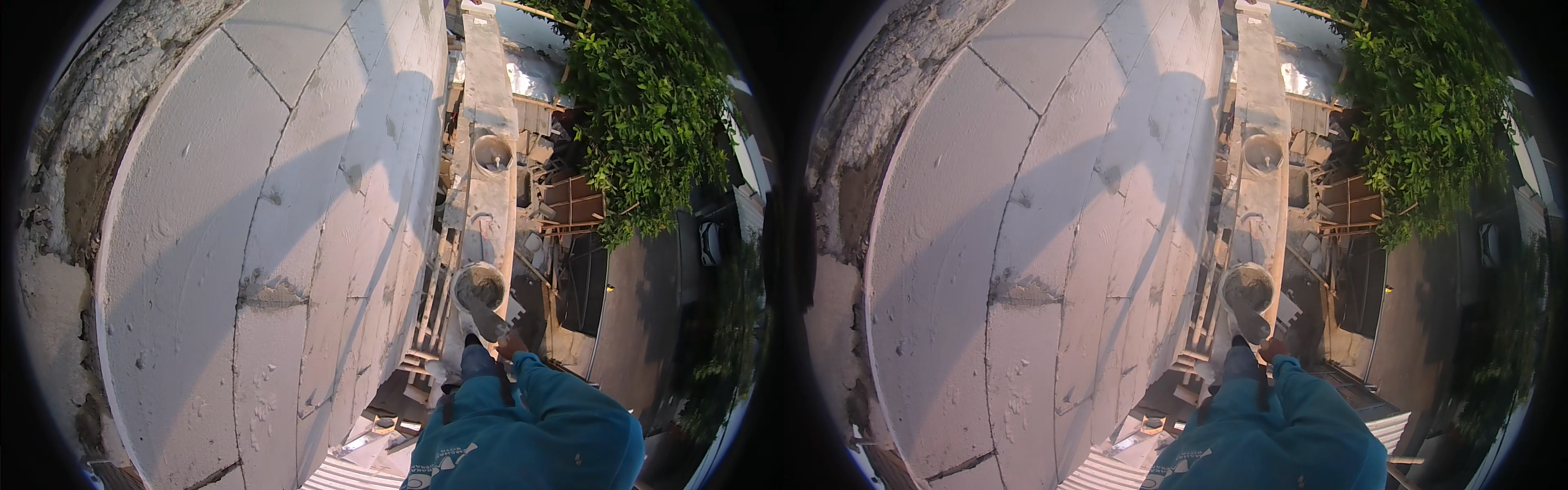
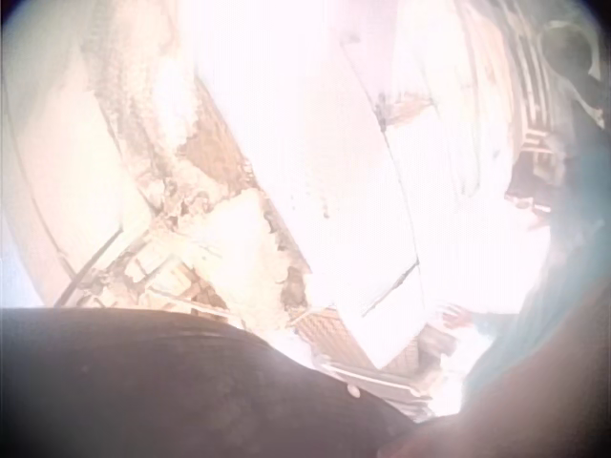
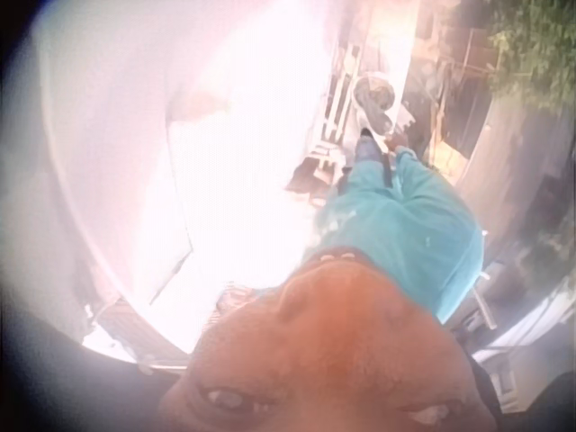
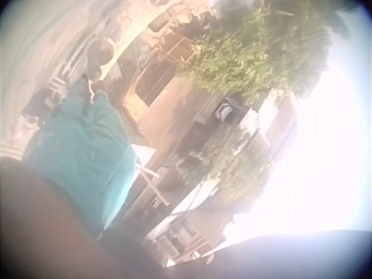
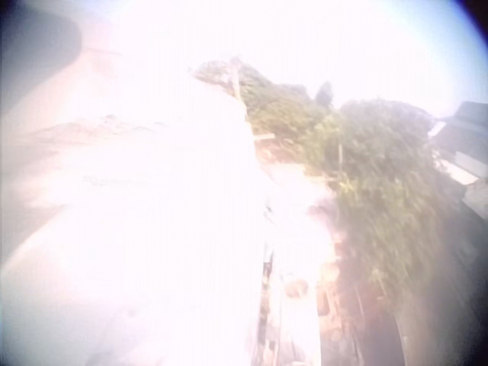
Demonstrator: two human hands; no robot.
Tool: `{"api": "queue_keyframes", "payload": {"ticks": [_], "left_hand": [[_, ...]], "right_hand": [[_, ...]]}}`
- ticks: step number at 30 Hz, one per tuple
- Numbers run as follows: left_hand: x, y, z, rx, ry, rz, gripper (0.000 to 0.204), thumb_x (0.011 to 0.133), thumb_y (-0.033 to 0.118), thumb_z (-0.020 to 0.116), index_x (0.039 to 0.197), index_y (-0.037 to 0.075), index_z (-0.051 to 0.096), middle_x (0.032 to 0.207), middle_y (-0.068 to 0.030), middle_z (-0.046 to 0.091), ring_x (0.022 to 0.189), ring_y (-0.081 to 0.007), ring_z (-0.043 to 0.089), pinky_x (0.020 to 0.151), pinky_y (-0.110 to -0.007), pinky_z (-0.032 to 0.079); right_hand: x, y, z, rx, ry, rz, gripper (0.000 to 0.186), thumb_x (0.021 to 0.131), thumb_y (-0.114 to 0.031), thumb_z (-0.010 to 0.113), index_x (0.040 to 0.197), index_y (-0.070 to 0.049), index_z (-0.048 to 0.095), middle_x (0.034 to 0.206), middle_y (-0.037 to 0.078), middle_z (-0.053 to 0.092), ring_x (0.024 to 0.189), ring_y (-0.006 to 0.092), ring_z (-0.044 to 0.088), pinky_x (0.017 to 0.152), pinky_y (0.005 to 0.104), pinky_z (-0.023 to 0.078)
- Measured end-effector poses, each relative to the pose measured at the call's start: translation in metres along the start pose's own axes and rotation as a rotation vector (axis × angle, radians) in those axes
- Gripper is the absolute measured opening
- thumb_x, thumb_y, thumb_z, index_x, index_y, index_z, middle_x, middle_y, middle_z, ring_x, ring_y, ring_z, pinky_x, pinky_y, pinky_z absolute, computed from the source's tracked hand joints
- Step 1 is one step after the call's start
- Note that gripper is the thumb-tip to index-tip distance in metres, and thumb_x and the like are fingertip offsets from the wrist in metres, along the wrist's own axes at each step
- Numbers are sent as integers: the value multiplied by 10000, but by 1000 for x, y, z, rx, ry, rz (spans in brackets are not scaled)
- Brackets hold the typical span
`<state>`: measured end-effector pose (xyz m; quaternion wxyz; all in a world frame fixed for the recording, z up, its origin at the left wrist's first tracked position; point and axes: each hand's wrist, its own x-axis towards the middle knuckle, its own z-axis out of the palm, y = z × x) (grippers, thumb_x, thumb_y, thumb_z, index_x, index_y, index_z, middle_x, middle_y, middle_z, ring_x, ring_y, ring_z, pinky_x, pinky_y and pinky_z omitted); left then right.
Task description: The person scoops mortar from a bucket with a trowel and applies it to the joints between large white blocks on a wall. They press the blocks into place and smooth the mortar along the seams.
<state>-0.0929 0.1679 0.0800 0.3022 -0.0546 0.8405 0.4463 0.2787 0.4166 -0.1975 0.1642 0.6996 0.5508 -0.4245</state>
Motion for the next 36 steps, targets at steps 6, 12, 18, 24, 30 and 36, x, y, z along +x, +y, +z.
{"api": "queue_keyframes", "payload": {"ticks": [6, 12, 18, 24, 30, 36], "left_hand": [[-1, -33, 32, 173, -223, -265, 618, 963, 372, 606, 1383, -59, 467, 1331, -216, 542, 1235, -336, 554, 1021, -441, 457], [-7, -56, 45, 281, -330, -427, 606, 962, 367, 607, 1378, -54, 478, 1324, -209, 551, 1223, -334, 564, 1011, -440, 463], [-12, -62, 51, 302, -345, -489, 594, 961, 361, 609, 1373, -50, 489, 1317, -201, 561, 1212, -332, 574, 1001, -439, 469], [-11, -68, 29, 339, -235, -464, 556, 951, 330, 609, 1364, -30, 517, 1286, -155, 594, 1168, -317, 602, 969, -436, 475], [-39, -92, 9, 394, -223, -788, 588, 914, 294, 635, 1380, -29, 482, 1283, -144, 562, 1293, -328, 514, 1066, -435, 402], [-45, -96, 15, 455, -258, -891, 677, 930, 314, 628, 1445, -47, 375, 1400, -175, 498, 1339, -338, 469, 1089, -459, 387]], "right_hand": [[27, 22, -9, 91, -14, 127, 663, 791, -472, 675, 1285, -39, 579, 1269, 221, 617, 1177, 389, 588, 992, 453, 483], [58, 29, -17, -28, -55, 186, 620, 813, -443, 652, 1280, -44, 568, 1246, 237, 623, 1137, 400, 609, 958, 462, 500], [78, 24, -22, -100, -60, 249, 671, 821, -462, 630, 1342, -60, 498, 1222, 233, 642, 1114, 412, 627, 966, 481, 496], [112, 21, -21, -151, -73, 228, 652, 805, -382, 659, 1354, -74, 489, 1181, 222, 663, 1085, 401, 643, 935, 481, 523], [166, 24, -3, -319, -99, 262, 415, 872, -288, 581, 1231, -80, 605, 1206, 187, 666, 1118, 358, 648, 924, 471, 531], [215, -11, -13, -403, -156, 190, 348, 894, -248, 554, 1218, -140, 619, 1184, 168, 673, 1112, 324, 656, 911, 446, 541]]}}
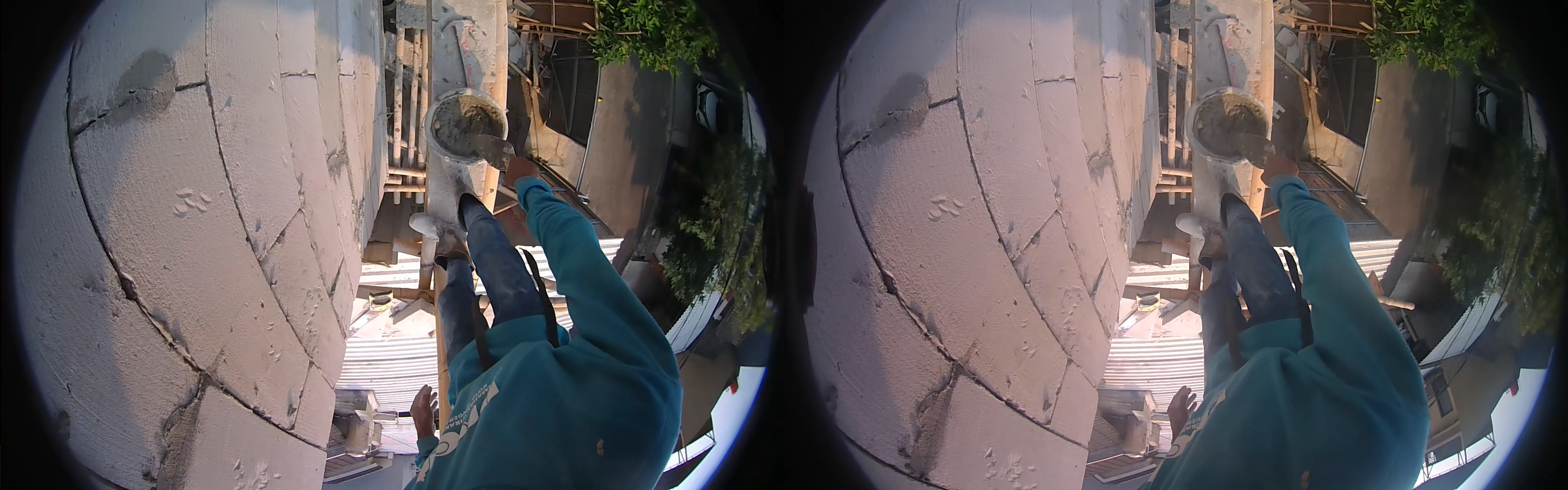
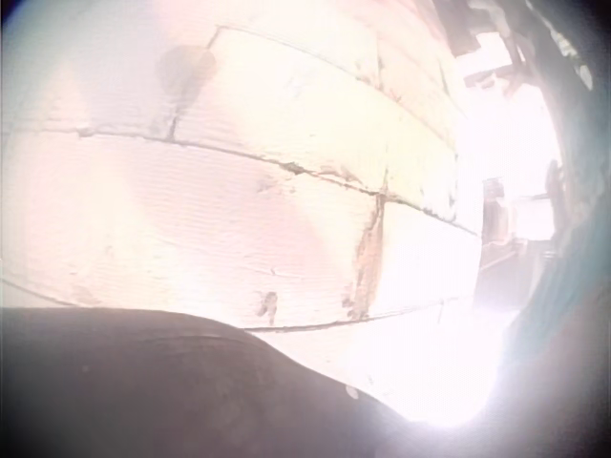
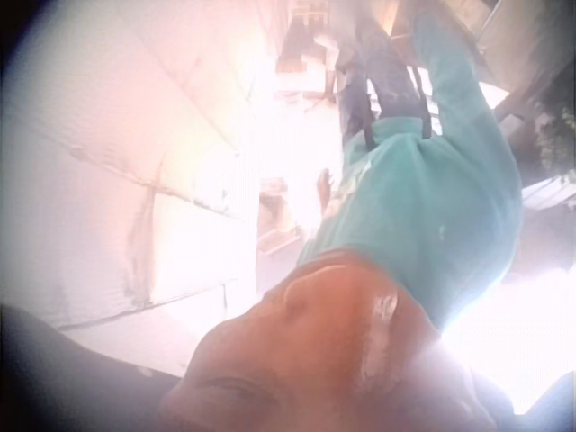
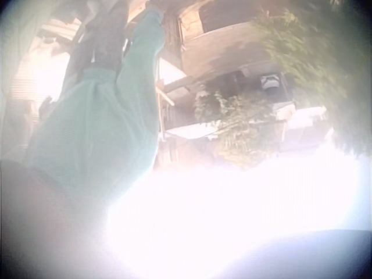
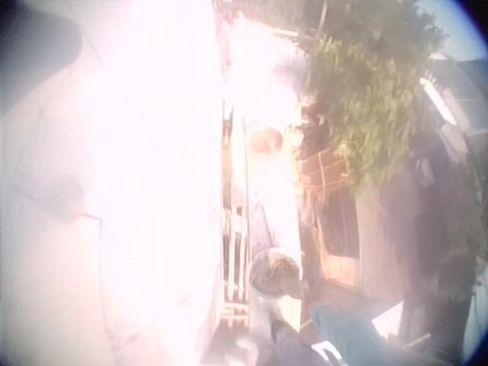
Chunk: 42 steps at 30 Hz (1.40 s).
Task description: The person scoops mortar from a bucket with a trowel and applies it to the joints between large white blocks on a wall. They press the blocks into place and smooth the mortar along the seams.
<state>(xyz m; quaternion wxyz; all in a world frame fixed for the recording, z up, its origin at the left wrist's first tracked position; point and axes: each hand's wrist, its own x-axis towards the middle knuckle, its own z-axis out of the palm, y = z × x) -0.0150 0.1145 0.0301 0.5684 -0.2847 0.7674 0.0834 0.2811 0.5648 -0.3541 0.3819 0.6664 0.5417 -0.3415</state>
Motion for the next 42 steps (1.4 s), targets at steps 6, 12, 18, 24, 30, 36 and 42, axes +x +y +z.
{"api": "queue_keyframes", "payload": {"ticks": [6, 12, 18, 24, 30, 36, 42], "left_hand": [[-3, 0, 1, -3, 165, 77, 565, 926, 332, 631, 1345, -33, 534, 1242, -150, 620, 1158, -303, 613, 991, -420, 480], [7, 3, 2, 12, 122, 18, 543, 935, 295, 616, 1354, -35, 515, 1285, -137, 594, 1186, -288, 595, 985, -395, 483], [5, 22, 17, 86, 121, 2, 537, 945, 294, 583, 1364, -33, 506, 1294, -140, 594, 1198, -294, 595, 999, -408, 465], [15, 20, 14, 68, 163, 38, 569, 940, 359, 640, 1321, -54, 545, 1279, -187, 599, 1150, -309, 618, 952, -402, 524], [23, 16, 13, 56, 130, 28, 533, 941, 306, 597, 1354, -23, 523, 1310, -148, 592, 1209, -293, 588, 1015, -422, 456], [32, 24, 10, 39, 129, 106, 483, 959, 314, 614, 1299, -27, 577, 1203, -137, 643, 1111, -235, 626, 932, -367, 515], [42, 32, -11, 65, 113, 184, 498, 959, 295, 582, 1342, -21, 542, 1253, -120, 633, 1166, -259, 616, 979, -389, 484]], "right_hand": [[40, -34, 14, -13, 139, -13, 359, 904, -230, 557, 1251, -139, 573, 1143, 173, 678, 1089, 349, 661, 894, 475, 541], [41, -28, 49, 7, 72, -13, 465, 881, -245, 591, 1294, -81, 455, 1191, 202, 608, 1113, 407, 630, 890, 491, 531], [56, -15, 68, 115, 181, 59, 427, 846, -215, 620, 1247, -168, 480, 1197, 161, 577, 1079, 397, 635, 855, 534, 528], [83, -59, 72, -87, 352, -47, 363, 877, -180, 596, 1231, -173, 516, 1196, 103, 575, 1145, 312, 588, 850, 481, 527], [58, -75, 86, 0, 337, -118, 462, 852, -153, 594, 1308, -193, 529, 1222, 93, 561, 1166, 296, 571, 936, 482, 491], [71, -25, 145, 316, 460, -120, 503, 845, -295, 649, 1328, -184, 565, 1276, 94, 596, 1215, 301, 558, 982, 456, 476], [45, -21, 140, 552, 534, -249, 505, 816, -282, 724, 1281, -141, 588, 1229, 142, 632, 1143, 364, 594, 959, 443, 484]]}}
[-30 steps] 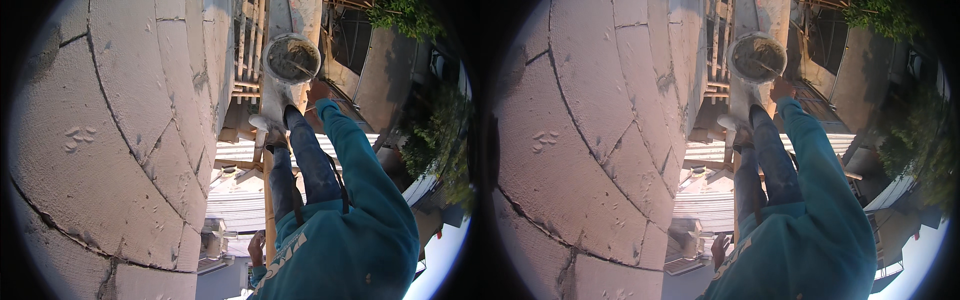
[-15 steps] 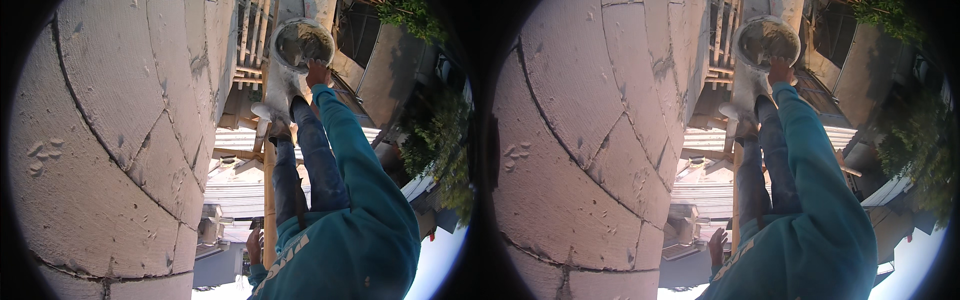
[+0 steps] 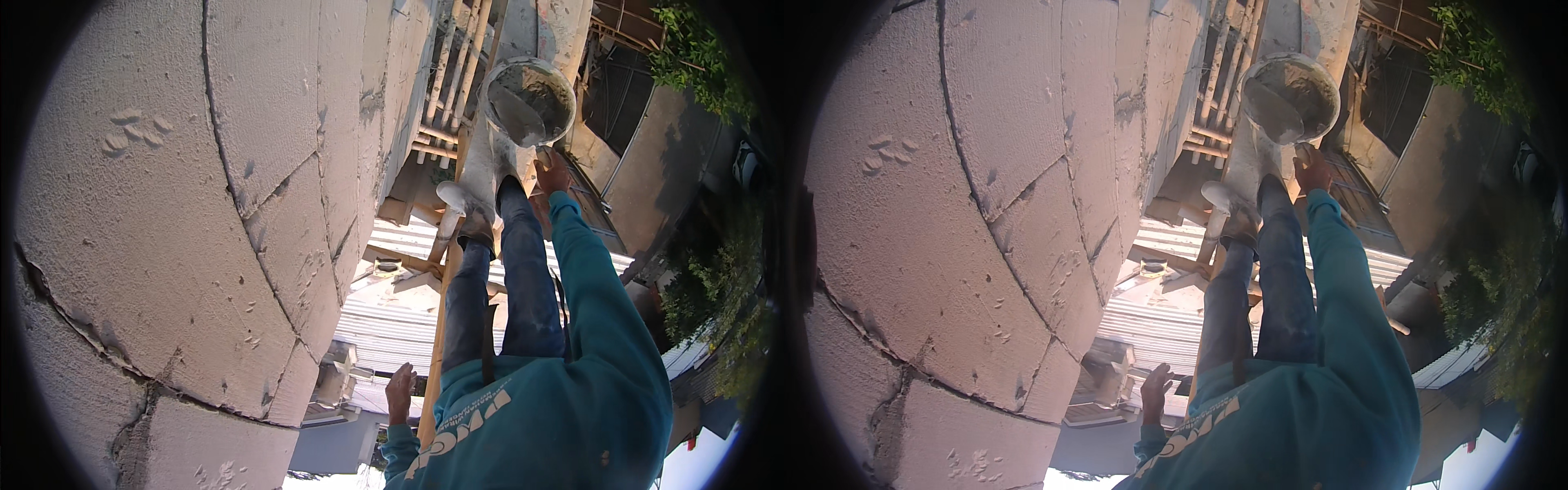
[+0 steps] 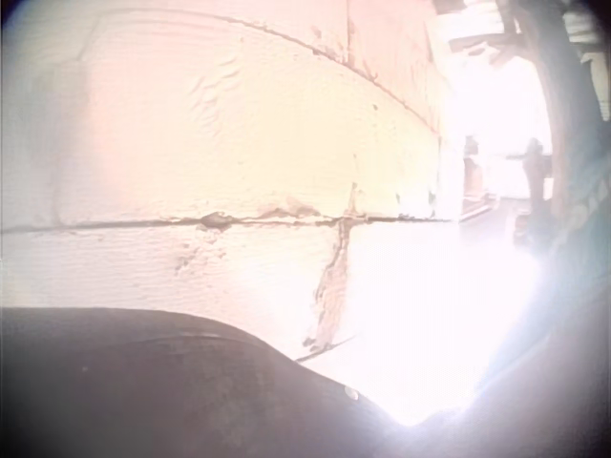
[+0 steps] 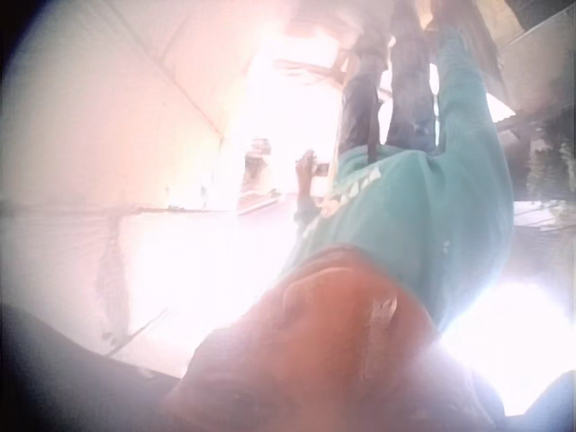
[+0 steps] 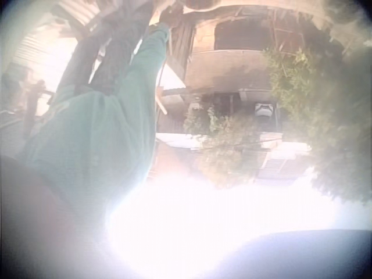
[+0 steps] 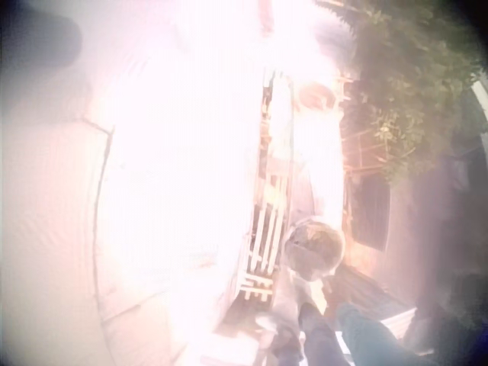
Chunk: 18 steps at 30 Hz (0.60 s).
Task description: The person scoops mortar from a bucket with a trowel and applies it to the joints between large white blocks on a wall. They press the blocks into place and smooth the mortar along the seams.
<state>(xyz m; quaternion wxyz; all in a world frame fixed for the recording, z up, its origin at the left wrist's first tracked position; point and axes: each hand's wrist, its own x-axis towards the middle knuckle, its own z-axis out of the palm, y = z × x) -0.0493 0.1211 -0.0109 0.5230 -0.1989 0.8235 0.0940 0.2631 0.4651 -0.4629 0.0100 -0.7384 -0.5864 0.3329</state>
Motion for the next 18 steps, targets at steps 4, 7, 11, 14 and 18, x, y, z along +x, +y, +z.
{"api": "queue_keyframes", "payload": {"ticks": [4, 7, 11, 14, 18], "left_hand": [[2, -5, 0, -61, -33, 72, 505, 959, 306, 595, 1348, -10, 535, 1276, -114, 610, 1175, -240, 608, 979, -367, 478], [17, -1, -7, -4, -14, 170, 383, 976, 218, 543, 1289, 6, 599, 1224, -87, 646, 1102, -191, 628, 928, -333, 498], [26, -12, -15, 104, 66, 499, 409, 944, 336, 589, 1206, 33, 671, 1198, -133, 687, 1084, -238, 654, 949, -354, 503], [22, -13, -15, 111, 128, 487, 379, 954, 344, 548, 1201, 92, 689, 1259, -113, 660, 1154, -245, 624, 998, -373, 480], [4, -11, -21, 98, 168, 808, 319, 954, 336, 543, 1122, 121, 707, 1161, -89, 697, 1120, -257, 639, 976, -392, 490]], "right_hand": [[-25, -34, -50, 112, -8, -93, 482, 824, -246, 722, 1274, -134, 593, 1226, 140, 632, 1130, 358, 601, 958, 434, 483], [-52, -61, -97, 124, -13, -161, 481, 846, -262, 697, 1291, -119, 582, 1252, 125, 627, 1174, 341, 583, 983, 417, 469], [-82, -117, -164, 275, -13, -379, 419, 869, -178, 701, 1237, -6, 600, 1211, 179, 633, 1110, 333, 613, 946, 404, 474], [-106, -177, -219, 236, -92, -416, 485, 830, -214, 732, 1229, 24, 596, 1210, 236, 625, 1122, 370, 610, 952, 433, 478], [-131, -274, -277, 199, -53, -840, 512, 740, -188, 789, 1162, 40, 608, 1097, 234, 653, 1003, 406, 644, 847, 446, 513]]}}
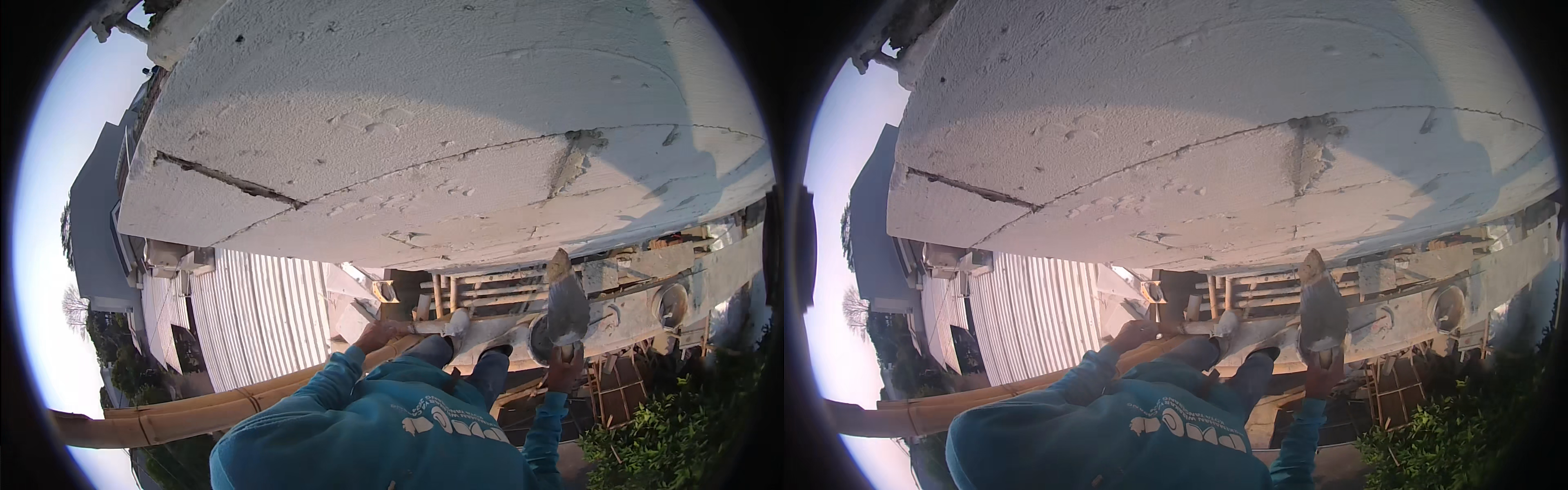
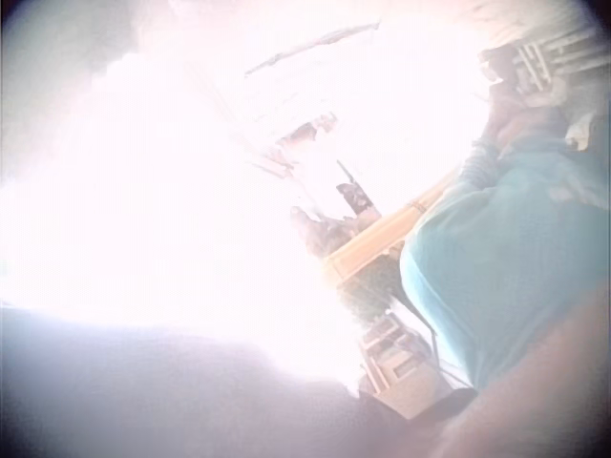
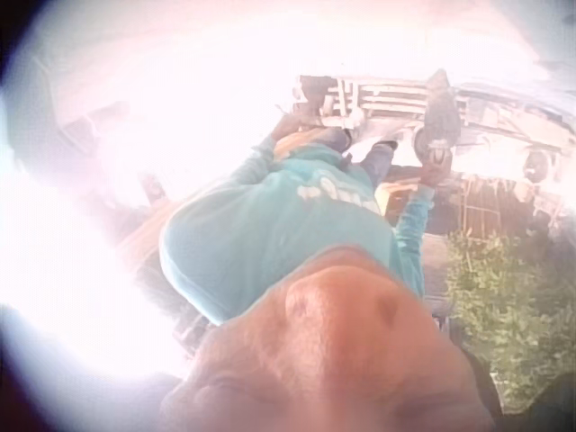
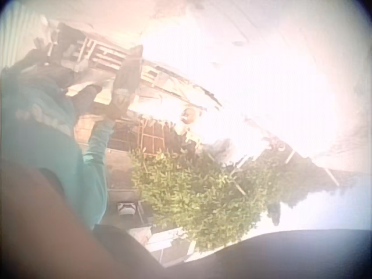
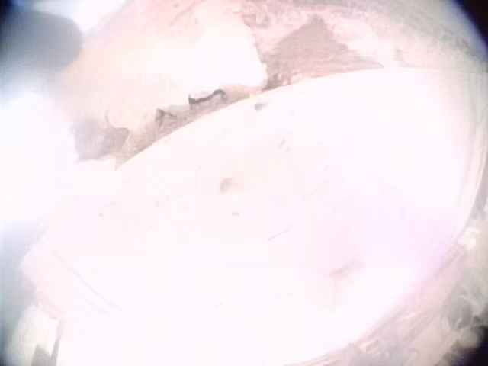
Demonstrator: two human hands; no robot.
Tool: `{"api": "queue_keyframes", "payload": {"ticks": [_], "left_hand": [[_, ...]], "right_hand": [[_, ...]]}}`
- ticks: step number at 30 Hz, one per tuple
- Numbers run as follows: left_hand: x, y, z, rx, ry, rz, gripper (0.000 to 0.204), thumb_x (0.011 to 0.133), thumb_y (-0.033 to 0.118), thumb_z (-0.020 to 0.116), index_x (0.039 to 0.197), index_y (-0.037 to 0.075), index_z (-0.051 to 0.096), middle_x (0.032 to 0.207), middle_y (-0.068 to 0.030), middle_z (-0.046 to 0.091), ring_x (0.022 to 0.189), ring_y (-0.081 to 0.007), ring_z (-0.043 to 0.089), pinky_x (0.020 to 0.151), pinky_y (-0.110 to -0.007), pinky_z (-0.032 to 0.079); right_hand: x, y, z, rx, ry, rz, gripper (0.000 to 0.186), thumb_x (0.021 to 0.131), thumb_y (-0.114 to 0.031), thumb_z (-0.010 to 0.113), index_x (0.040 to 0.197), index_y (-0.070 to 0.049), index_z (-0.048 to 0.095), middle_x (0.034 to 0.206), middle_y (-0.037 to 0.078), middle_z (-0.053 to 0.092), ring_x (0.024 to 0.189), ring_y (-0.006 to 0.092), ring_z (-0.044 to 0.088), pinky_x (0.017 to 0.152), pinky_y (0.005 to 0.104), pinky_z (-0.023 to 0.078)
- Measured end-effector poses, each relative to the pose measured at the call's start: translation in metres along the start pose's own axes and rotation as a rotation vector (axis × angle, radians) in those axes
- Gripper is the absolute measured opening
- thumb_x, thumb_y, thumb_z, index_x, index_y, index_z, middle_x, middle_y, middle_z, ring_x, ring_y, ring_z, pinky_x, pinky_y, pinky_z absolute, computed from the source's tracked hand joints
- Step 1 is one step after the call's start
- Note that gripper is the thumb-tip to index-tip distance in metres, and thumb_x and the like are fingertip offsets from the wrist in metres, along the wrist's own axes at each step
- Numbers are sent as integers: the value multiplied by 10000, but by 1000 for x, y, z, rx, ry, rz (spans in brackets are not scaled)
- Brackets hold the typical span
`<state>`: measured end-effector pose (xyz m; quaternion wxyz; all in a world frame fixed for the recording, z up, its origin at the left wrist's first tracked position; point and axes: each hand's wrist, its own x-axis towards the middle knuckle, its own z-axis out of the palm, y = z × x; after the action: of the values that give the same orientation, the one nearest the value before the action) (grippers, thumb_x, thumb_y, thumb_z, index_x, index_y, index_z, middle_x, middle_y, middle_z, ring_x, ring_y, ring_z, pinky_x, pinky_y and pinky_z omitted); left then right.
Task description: The person scoops mortar from a bucket with a trowel and applies it to the joints between large white blocks on a wall. They press the blocks into place and smooth the mortar along the seams.
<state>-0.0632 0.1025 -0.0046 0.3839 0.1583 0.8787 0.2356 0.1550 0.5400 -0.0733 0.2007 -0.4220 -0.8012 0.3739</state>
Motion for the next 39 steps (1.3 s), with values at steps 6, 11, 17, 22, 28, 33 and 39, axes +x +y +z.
{"api": "queue_keyframes", "payload": {"ticks": [6, 11, 17, 22, 28, 33, 39], "left_hand": [[26, -123, 87, 544, 219, 287, 214, 856, 207, 587, 1027, 174, 712, 982, -42, 678, 976, -243, 663, 771, -366, 542], [20, -128, 114, 148, 418, 87, 265, 858, 298, 591, 1011, 134, 731, 1016, -115, 705, 968, -325, 658, 830, -438, 522], [-4, -79, 117, -366, 418, -295, 332, 886, 376, 562, 983, 118, 747, 1054, -134, 712, 1028, -346, 647, 901, -442, 499], [4, -86, 146, -442, 463, -357, 342, 890, 389, 565, 1020, 138, 757, 1087, -135, 712, 1024, -340, 647, 922, -453, 490], [13, -157, 218, -283, 538, -263, 345, 862, 402, 582, 1001, 141, 762, 1020, -169, 712, 965, -373, 657, 876, -478, 502], [10, -141, 200, -275, 412, -359, 378, 875, 400, 572, 1016, 100, 754, 1031, -170, 713, 986, -363, 658, 882, -477, 501], [11, -106, 165, -664, 600, -440, 380, 875, 377, 603, 1038, 65, 745, 1009, -183, 717, 957, -368, 670, 873, -472, 510]], "right_hand": [[69, -157, -47, 92, -307, -523, 488, 674, -98, 776, 1104, 44, 594, 1038, 230, 651, 921, 404, 654, 786, 424, 530], [91, -283, -56, 130, -448, -951, 436, 662, -95, 755, 1044, 42, 596, 961, 238, 631, 872, 405, 645, 747, 423, 527], [102, -378, -38, 211, -725, -1030, 308, 768, -142, 747, 966, 54, 616, 842, 196, 642, 702, 349, 622, 645, 364, 495], [118, -390, -36, 300, -1024, -631, 292, 949, -232, 617, 1043, 44, 626, 768, 57, 641, 565, 89, 546, 523, 256, 423], [113, -365, -59, 306, -998, -513, 272, 938, -209, 629, 1060, 35, 627, 731, 41, 616, 562, 82, 541, 521, 246, 426], [104, -364, -54, 108, -761, -807, 284, 883, -167, 685, 1051, 59, 640, 817, 156, 682, 675, 216, 659, 628, 312, 506], [89, -409, -43, 90, -510, -1073, 316, 845, -130, 726, 1062, 84, 641, 910, 240, 690, 820, 345, 703, 726, 372, 535]]}}
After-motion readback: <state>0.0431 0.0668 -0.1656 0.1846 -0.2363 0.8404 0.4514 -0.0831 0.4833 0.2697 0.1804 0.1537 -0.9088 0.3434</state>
